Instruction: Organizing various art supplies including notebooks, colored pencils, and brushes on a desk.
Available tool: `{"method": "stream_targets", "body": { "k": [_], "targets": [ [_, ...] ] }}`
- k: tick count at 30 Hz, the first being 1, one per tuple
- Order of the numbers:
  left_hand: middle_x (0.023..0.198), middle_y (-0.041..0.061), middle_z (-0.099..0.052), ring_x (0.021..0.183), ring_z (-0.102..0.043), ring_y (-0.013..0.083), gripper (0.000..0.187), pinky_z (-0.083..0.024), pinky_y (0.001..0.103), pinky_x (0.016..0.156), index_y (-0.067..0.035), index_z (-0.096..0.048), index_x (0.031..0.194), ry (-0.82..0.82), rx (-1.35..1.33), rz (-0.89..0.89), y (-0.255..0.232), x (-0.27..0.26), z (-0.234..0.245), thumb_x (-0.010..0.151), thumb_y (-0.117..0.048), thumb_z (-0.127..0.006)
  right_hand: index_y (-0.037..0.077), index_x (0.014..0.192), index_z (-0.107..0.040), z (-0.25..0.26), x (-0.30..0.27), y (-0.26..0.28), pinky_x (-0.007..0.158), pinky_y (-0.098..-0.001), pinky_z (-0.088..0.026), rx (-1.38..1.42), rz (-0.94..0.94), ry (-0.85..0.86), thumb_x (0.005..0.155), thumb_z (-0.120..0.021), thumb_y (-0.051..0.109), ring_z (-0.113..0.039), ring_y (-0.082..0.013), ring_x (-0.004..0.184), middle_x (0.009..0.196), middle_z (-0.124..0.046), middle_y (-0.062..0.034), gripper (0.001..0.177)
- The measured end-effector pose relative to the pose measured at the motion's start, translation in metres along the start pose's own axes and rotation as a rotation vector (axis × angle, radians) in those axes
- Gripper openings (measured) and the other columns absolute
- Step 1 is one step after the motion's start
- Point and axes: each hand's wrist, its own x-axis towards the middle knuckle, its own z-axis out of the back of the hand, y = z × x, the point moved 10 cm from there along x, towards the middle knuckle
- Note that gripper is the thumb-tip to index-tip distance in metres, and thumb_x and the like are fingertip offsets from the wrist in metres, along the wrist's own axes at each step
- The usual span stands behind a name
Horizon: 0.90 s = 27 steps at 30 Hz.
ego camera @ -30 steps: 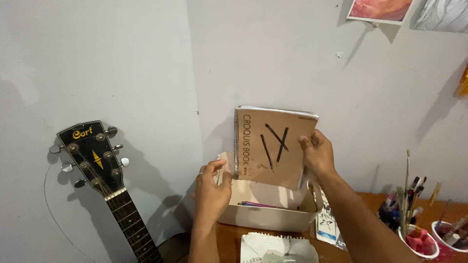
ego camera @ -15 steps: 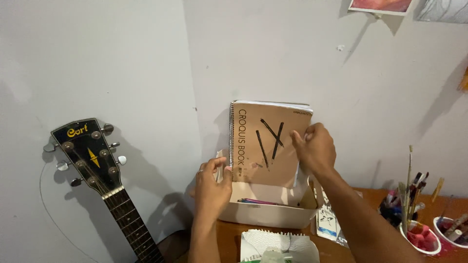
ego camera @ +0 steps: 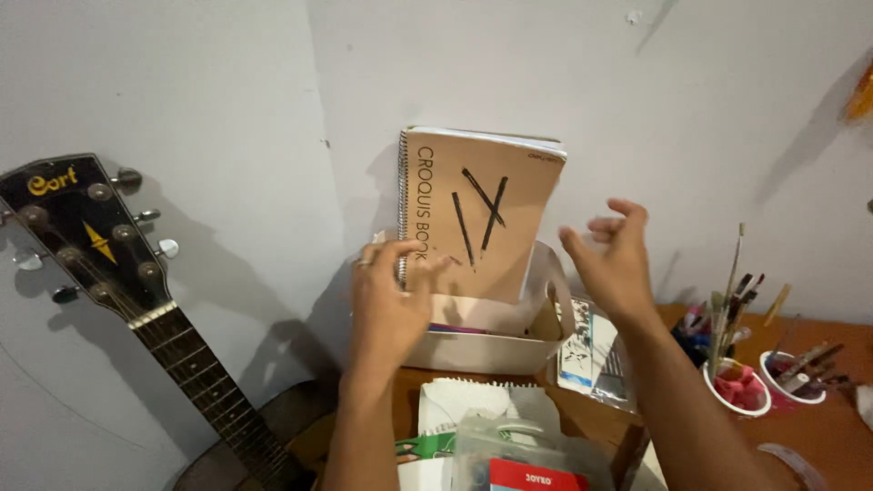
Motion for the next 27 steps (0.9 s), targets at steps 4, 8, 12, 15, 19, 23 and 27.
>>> {"method": "stream_targets", "body": {
  "k": [4, 8, 12, 15, 19, 23, 27],
  "targets": [
    [0.112, 0.012, -0.065, 0.111, -0.064, 0.0296, 0.029, -0.051, 0.043, 0.096, -0.009, -0.069, 0.116, 0.125, -0.161, -0.172, -0.039, -0.014, -0.02, 0.09, -0.021, -0.069, -0.001, 0.116, -0.06, 0.024, -0.058, 0.01, 0.081, -0.0345, -0.057, -0.047, -0.175, 0.317, 0.092, -0.073, 0.024, -0.065, -0.0179, 0.097, 0.102, -0.067, -0.0075, 0.036],
    [0.109, 0.012, -0.067, 0.111, -0.064, 0.0312, 0.03, -0.05, 0.043, 0.096, -0.008, -0.069, 0.118, 0.225, -0.186, -0.287, -0.048, -0.025, -0.035, 0.09, -0.019, -0.069, 0.003, 0.122, -0.063, 0.006, -0.154, -0.02, 0.082, -0.0389, -0.059, -0.07, -0.292, 0.994, 0.087, -0.079, 0.019, -0.068, -0.0253, 0.097, 0.107, -0.066, -0.0118, 0.042],
    [0.11, 0.012, -0.069, 0.11, -0.065, 0.0304, 0.032, -0.05, 0.043, 0.096, -0.008, -0.067, 0.12, 0.262, -0.156, -0.304, -0.053, -0.026, -0.035, 0.09, -0.019, -0.07, 0.017, 0.162, -0.018, -0.002, -0.203, 0.02, 0.109, -0.0311, -0.049, -0.405, -0.329, 1.342, 0.071, -0.095, 0.038, -0.059, -0.0188, 0.13, 0.138, -0.06, -0.0049, 0.121],
    [0.114, 0.011, -0.07, 0.109, -0.066, 0.0274, 0.036, -0.051, 0.041, 0.096, -0.009, -0.066, 0.124, 0.24, -0.189, -0.233, -0.045, -0.021, -0.023, 0.089, -0.02, -0.07, 0.018, 0.163, -0.011, -0.004, -0.207, 0.023, 0.112, -0.0293, -0.048, -0.468, -0.34, 1.338, 0.064, -0.098, 0.04, -0.058, -0.0198, 0.133, 0.142, -0.058, -0.0069, 0.133],
    [0.116, 0.012, -0.071, 0.109, -0.067, 0.0263, 0.038, -0.053, 0.039, 0.095, -0.008, -0.066, 0.125, 0.128, -0.218, -0.223, -0.029, -0.013, -0.002, 0.089, -0.019, -0.07, 0.015, 0.162, -0.015, -0.008, -0.216, -0.022, 0.116, -0.0301, -0.041, -0.329, -0.343, 1.327, 0.066, -0.099, 0.03, -0.053, -0.0204, 0.14, 0.151, -0.053, -0.0118, 0.129],
    [0.115, 0.012, -0.071, 0.106, -0.069, 0.0266, 0.035, -0.053, 0.039, 0.094, -0.007, -0.067, 0.123, 0.078, -0.209, -0.227, -0.02, -0.009, 0.008, 0.09, -0.019, -0.071, 0.023, 0.165, -0.016, 0.008, -0.204, 0.031, 0.112, -0.0272, -0.047, -0.368, -0.487, 1.269, 0.07, -0.091, 0.024, -0.06, -0.0152, 0.134, 0.142, -0.061, -0.0093, 0.122],
    [0.113, 0.011, -0.072, 0.103, -0.071, 0.0248, 0.035, -0.055, 0.037, 0.091, -0.008, -0.068, 0.122, 0.08, -0.229, -0.159, -0.008, -0.005, 0.013, 0.089, -0.019, -0.071, 0.007, 0.148, -0.051, 0.017, -0.208, 0.004, 0.108, -0.0316, -0.053, -0.288, -0.665, 1.271, 0.074, -0.088, 0.021, -0.066, -0.0242, 0.126, 0.133, -0.068, -0.0134, 0.084]
  ]
}}
